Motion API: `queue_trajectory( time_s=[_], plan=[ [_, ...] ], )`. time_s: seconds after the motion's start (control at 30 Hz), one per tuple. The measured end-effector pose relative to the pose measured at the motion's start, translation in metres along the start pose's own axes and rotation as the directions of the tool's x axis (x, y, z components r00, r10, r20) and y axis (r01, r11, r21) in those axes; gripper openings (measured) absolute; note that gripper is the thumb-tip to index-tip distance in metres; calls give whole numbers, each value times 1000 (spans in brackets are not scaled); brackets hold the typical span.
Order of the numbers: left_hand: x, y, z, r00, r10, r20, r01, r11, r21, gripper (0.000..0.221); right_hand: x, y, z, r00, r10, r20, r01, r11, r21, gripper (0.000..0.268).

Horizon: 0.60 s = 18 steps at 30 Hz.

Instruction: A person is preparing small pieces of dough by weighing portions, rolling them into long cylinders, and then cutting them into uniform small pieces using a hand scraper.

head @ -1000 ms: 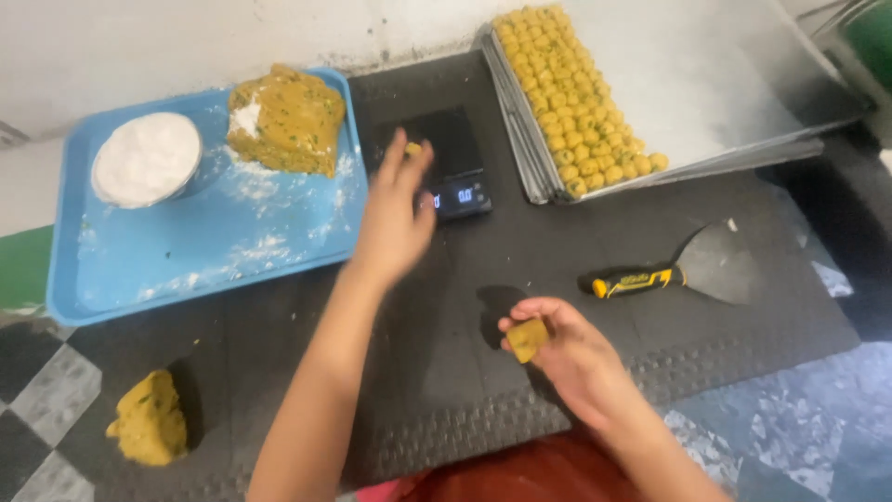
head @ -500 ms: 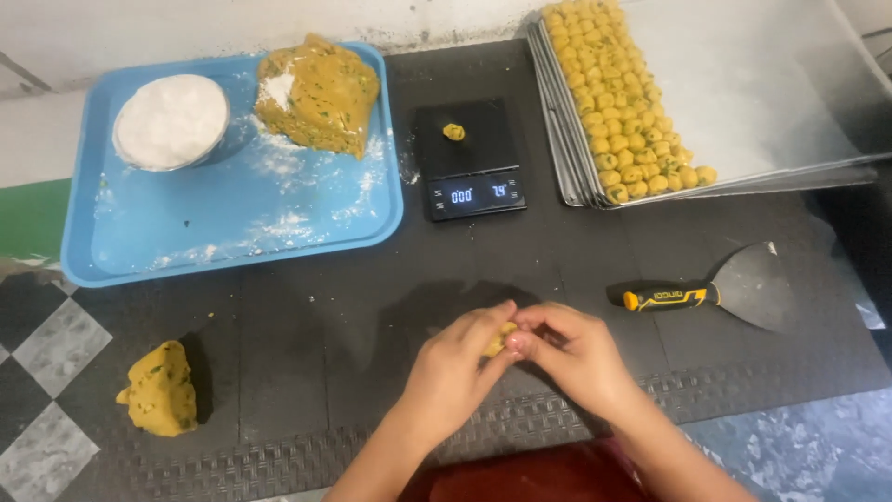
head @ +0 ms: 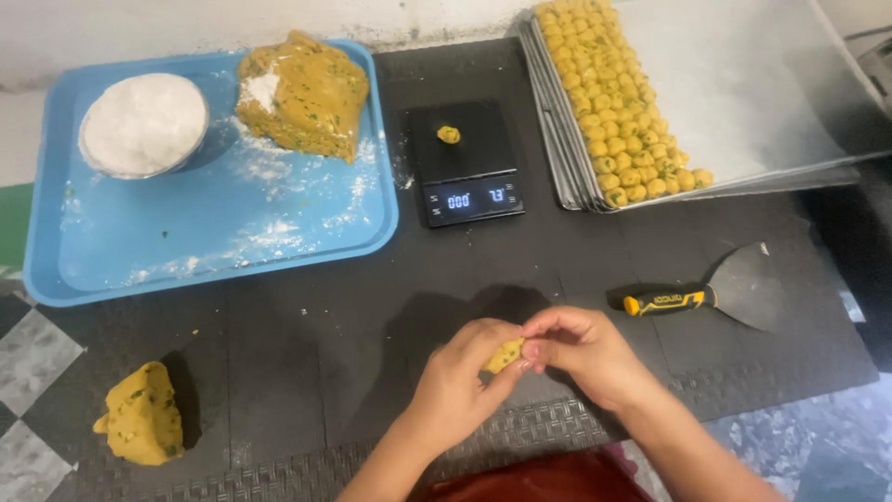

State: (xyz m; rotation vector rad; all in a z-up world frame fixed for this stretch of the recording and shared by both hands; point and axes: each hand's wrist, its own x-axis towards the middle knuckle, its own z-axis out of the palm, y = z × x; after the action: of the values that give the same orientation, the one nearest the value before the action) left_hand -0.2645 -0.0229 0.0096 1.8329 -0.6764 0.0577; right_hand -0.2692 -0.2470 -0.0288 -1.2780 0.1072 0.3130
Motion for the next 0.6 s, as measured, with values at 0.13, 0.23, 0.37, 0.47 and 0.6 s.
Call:
queue_trajectory(
  time_s=[0.13,0.23,0.37,0.47,0.6],
  plan=[
    [-2,-5,-7,995,-36,-96,36,999,-3,23,36,-27,-5,990,54,127,-31,985,-171,19],
    [-4,-11,-15,918,-220,-331,241,970,22,23,76,-71,4,986,36,161,22,939,-344,16],
    [-10,0,-27,916,-271,-297,278,960,-19,26,148,-110,26,900,-333,283,413,436,-800,19],
    [-21,7,-27,940,-240,-243,246,969,-9,29,213,-106,33,731,-538,420,586,179,-791,23],
    [-37,13,-34,890,-402,-217,406,914,-30,28,264,-103,37,722,-412,556,566,-110,-817,51]
  ],
)
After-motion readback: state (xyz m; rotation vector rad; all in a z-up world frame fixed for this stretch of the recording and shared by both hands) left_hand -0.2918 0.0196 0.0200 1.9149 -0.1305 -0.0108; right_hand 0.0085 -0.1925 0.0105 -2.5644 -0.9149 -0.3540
